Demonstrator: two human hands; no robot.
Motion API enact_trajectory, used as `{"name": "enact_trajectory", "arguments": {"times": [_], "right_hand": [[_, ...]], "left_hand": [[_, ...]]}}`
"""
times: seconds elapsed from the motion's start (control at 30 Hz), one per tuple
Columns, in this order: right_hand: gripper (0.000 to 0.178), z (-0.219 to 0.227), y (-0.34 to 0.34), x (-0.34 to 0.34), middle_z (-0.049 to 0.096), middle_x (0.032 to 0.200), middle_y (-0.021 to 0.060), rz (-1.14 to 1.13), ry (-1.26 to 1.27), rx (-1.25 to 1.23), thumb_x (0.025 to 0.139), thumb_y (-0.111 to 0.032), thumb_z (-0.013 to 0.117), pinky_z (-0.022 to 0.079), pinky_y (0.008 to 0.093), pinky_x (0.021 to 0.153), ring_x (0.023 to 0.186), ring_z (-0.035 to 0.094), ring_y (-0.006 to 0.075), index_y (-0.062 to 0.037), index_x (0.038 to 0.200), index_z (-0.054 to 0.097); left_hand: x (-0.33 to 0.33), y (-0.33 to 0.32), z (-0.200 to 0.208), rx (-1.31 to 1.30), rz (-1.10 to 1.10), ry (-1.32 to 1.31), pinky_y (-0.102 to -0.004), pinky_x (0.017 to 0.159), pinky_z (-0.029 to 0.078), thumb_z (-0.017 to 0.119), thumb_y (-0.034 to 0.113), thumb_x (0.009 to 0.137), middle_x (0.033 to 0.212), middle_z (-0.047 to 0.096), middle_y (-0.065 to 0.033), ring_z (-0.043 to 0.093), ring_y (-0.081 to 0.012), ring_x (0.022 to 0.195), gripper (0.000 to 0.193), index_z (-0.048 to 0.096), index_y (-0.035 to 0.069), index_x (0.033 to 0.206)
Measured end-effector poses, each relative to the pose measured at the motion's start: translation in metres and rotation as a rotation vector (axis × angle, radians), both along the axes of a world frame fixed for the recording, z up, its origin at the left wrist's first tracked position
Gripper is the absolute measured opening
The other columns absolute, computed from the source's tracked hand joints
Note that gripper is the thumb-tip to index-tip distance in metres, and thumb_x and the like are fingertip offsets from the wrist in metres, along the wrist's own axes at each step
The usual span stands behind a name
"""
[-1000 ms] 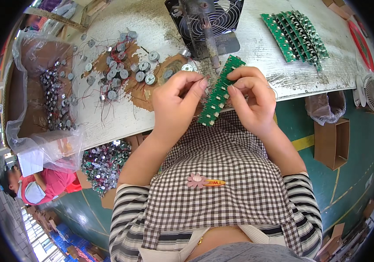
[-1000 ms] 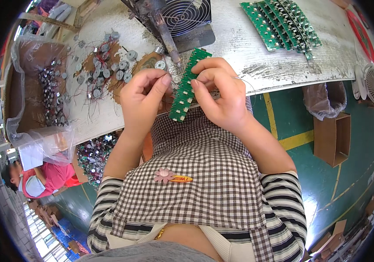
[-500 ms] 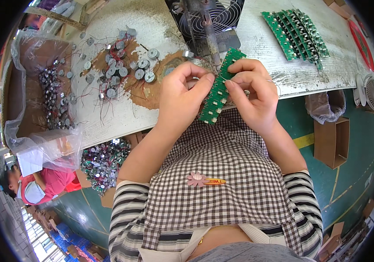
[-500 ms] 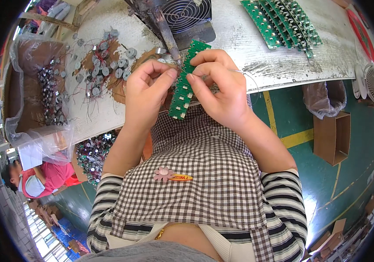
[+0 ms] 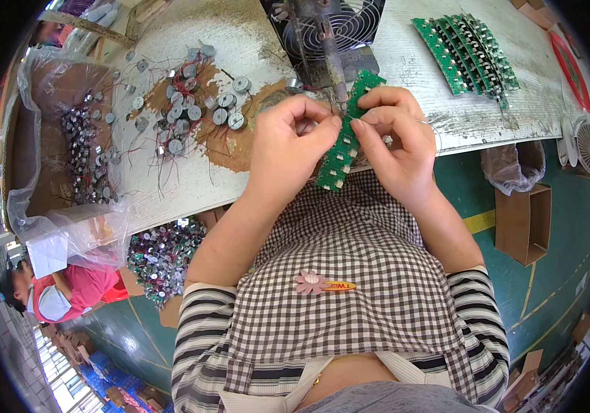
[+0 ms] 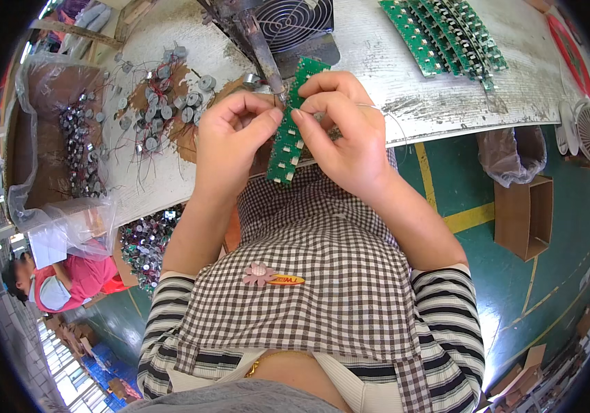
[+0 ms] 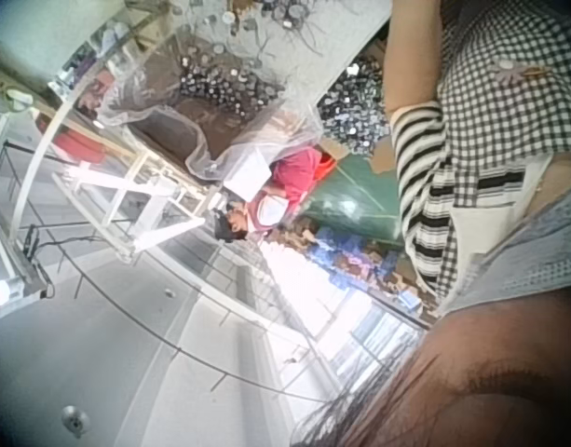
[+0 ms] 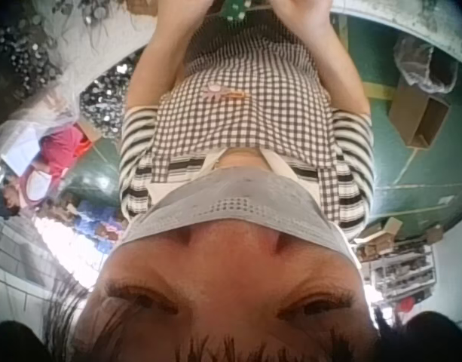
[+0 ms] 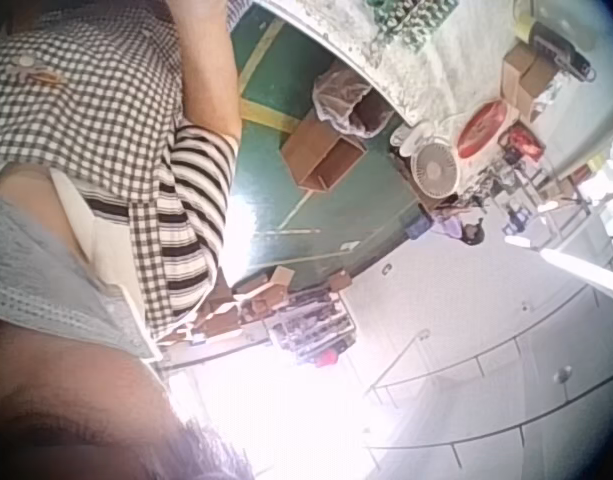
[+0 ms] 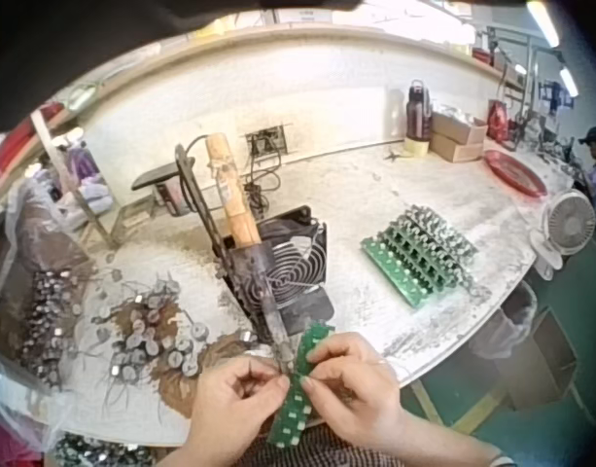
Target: The person assembles electronics by picking up round wire-connected motors and attaching components onto circuit board strips by hand.
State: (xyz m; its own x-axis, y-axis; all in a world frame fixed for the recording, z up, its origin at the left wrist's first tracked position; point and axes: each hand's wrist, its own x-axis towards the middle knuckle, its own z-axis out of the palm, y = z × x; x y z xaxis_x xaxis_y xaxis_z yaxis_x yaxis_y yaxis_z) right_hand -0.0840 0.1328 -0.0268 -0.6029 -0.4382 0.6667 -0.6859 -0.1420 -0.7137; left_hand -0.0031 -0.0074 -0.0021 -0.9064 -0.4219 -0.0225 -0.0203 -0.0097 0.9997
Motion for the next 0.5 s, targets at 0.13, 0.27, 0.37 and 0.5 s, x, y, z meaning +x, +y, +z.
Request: {"name": "enact_trajectory", "arguments": {"times": [0.13,0.27,0.37,0.5], "right_hand": [[0.01,0.003,-0.001,-0.002,0.06,0.096,0.0152,-0.01,0.034,-0.012,0.076,0.006,0.067,0.045,0.0208,0.048,0.058,0.058,0.0106,0.0024,0.079,0.058],[0.009,-0.001,0.004,0.009,0.06,0.097,0.0146,0.027,-0.119,-0.047,0.078,0.006,0.065,0.049,0.0204,0.051,0.06,0.059,0.0113,0.0024,0.08,0.057],[0.009,-0.003,0.005,0.01,0.06,0.097,0.015,0.029,-0.13,-0.029,0.078,0.006,0.065,0.049,0.0207,0.05,0.06,0.059,0.0112,0.0024,0.08,0.057],[0.01,0.0,0.002,0.003,0.06,0.097,0.0153,-0.013,0.031,0.023,0.078,0.006,0.065,0.049,0.0206,0.05,0.059,0.059,0.0107,0.0025,0.08,0.057]], "left_hand": [[0.0,0.001,0.004,0.049,0.022,-0.023,-0.0183,0.052,0.039,0.066,0.005,0.078,0.069,0.059,0.0017,0.049,-0.0015,0.059,0.008,0.061,-0.002,0.078],[0.007,0.005,0.003,-0.01,0.017,-0.038,-0.018,0.052,0.039,0.067,0.006,0.078,0.069,0.059,0.0016,0.049,-0.0013,0.059,0.009,0.061,-0.002,0.078],[0.01,0.002,0.001,-0.026,-0.019,-0.072,-0.0183,0.058,0.043,0.066,0.004,0.081,0.076,0.061,-0.0005,0.053,-0.0035,0.065,0.008,0.061,-0.001,0.083],[0.005,0.001,0.004,-0.027,-0.009,-0.039,-0.0181,0.059,0.043,0.065,0.003,0.08,0.077,0.061,-0.001,0.054,-0.0037,0.066,0.007,0.061,-0.001,0.084]]}}
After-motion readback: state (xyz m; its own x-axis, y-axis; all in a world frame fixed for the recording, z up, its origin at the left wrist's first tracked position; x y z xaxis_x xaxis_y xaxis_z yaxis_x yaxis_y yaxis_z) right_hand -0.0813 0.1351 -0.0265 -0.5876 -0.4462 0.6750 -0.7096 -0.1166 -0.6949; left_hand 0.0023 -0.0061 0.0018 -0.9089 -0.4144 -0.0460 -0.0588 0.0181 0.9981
